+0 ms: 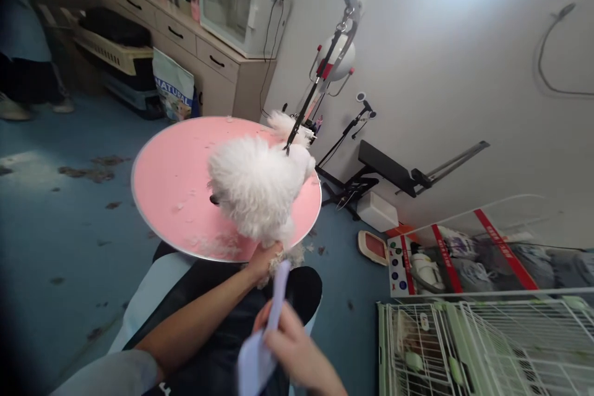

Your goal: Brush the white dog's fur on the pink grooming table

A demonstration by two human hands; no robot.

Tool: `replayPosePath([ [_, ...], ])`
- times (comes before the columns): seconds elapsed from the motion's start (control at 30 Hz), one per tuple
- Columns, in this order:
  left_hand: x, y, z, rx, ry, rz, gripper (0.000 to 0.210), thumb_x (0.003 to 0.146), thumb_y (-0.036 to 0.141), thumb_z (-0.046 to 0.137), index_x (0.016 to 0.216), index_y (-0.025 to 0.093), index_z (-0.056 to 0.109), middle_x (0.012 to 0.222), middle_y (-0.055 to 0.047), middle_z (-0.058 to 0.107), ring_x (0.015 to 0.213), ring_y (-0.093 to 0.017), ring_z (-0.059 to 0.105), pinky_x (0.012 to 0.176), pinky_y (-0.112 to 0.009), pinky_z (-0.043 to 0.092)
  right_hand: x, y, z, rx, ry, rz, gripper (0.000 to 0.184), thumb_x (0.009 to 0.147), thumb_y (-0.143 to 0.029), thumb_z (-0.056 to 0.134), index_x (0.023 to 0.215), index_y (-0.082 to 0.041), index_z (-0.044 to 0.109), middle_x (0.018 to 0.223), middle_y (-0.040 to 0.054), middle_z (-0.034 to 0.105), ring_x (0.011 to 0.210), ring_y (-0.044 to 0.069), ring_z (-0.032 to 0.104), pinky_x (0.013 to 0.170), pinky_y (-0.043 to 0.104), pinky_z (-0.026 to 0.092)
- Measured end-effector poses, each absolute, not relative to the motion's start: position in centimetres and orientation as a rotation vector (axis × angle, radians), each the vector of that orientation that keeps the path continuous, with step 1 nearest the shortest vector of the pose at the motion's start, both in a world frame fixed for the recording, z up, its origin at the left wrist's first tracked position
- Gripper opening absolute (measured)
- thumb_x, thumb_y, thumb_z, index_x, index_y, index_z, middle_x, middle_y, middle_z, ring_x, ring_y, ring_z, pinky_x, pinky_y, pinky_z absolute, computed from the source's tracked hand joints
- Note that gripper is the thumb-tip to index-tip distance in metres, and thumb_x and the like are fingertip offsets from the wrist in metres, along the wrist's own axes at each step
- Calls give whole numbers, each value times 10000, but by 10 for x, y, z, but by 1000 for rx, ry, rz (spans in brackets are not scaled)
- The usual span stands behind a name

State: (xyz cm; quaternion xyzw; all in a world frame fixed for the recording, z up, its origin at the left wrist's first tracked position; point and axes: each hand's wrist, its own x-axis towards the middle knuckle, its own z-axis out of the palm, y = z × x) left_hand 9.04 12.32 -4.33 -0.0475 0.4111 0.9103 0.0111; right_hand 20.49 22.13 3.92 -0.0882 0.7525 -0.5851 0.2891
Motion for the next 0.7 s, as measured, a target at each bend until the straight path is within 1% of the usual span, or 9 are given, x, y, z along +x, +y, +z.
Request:
replayPosePath([
  [0.07,98,129,-41,-136,1367,2886,245,692,376,691,802,162,643,854,-52,708,820,-212,661,732,-327,540,161,219,74,-321,2486,-1630,234,827,-362,582,1025,-244,546,970,27,603,863,181,550,744,297,438],
  [0.1,101,131,-40,-117,1366,2889,248,678,348,698,832,159,657,880,-55,716,856,-229,663,777,-352,537,141,216,89,-410,2720,-1544,245,810,-350,605,1020,-235,552,967,37,602,883,197,552,768,319,445],
  [0.17,107,131,-38,-122,1411,2886,261,681,292,683,908,166,668,927,-57,723,921,-233,661,866,-387,515,112,209,111,-628,3025,-1246,206,788,-323,632,959,-222,578,890,38,603,825,208,563,764,354,459],
  [0.27,113,130,-33,-168,1501,2887,271,720,260,634,975,170,663,984,-70,722,973,-216,657,924,-397,488,105,204,128,-1031,3363,-1226,229,765,-255,658,968,-233,554,999,57,588,944,232,570,847,406,458],
  [0.33,116,129,-28,-167,1485,2910,280,730,292,631,973,155,656,987,-86,720,949,-220,664,894,-391,504,112,203,130,-1235,3292,-1163,238,759,-238,663,965,-235,544,1001,55,591,939,231,583,833,404,474],
  [0.43,122,126,-19,-196,1487,2938,286,735,325,642,957,144,644,947,-89,722,899,-232,667,859,-399,515,116,200,130,-1221,3119,-843,150,785,-255,634,915,-220,568,863,34,610,794,211,602,739,375,494],
  [0.57,130,121,-12,-185,1516,2989,327,733,362,664,986,158,628,983,-85,716,943,-239,652,887,-398,498,111,189,135,-1282,3233,-909,174,797,-283,618,947,-217,558,961,62,609,911,230,589,807,398,480],
  [0.63,133,121,-11,-173,1412,3068,354,713,379,680,977,152,615,988,-96,712,923,-240,653,856,-386,510,110,182,138,-1289,3106,-746,153,798,-278,608,929,-216,559,896,44,612,812,202,591,724,353,490],
  [0.7,135,123,-10,-221,1308,3102,348,691,371,701,940,148,604,917,-89,715,841,-229,658,789,-369,524,111,177,141,-1277,3045,-554,129,799,-264,598,911,-213,560,840,31,605,732,182,578,665,324,479],
])
